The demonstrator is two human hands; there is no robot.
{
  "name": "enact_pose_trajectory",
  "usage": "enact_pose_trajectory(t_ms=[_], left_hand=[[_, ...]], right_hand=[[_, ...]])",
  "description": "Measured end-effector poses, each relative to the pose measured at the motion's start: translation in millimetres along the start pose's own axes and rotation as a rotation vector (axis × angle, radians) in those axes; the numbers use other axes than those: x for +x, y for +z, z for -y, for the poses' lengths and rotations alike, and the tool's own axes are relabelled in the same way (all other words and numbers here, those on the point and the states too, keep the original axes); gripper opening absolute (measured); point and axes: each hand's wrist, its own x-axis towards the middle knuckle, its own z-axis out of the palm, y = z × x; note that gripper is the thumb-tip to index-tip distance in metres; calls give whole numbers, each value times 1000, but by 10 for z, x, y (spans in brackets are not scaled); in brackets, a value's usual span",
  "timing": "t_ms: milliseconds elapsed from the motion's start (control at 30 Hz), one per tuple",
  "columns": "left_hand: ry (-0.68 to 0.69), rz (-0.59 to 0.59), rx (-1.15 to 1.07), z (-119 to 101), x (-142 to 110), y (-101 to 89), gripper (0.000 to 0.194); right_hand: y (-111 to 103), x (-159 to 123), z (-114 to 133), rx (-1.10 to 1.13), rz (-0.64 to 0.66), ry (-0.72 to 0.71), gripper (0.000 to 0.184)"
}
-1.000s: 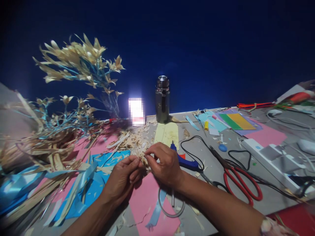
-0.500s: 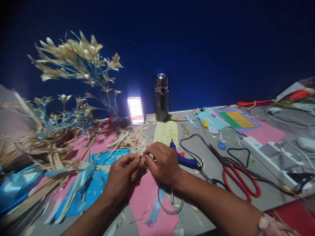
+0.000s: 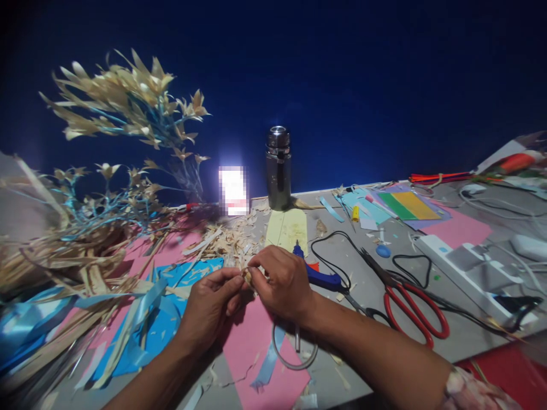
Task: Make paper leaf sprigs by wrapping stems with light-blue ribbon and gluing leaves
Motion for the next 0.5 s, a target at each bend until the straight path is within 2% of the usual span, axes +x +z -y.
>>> enact_pose_trajectory(t_ms=[333, 400, 500], left_hand=[[-24, 17, -35, -47, 5, 32, 30], [-31, 34, -54, -39, 4, 24, 29], [-67, 68, -100, -35, 7, 11, 28]], right_hand=[[-5, -5, 15, 14, 72, 31, 14], [-2, 3, 17, 56, 91, 110, 14], [-3, 40, 5, 218, 138, 367, 10]])
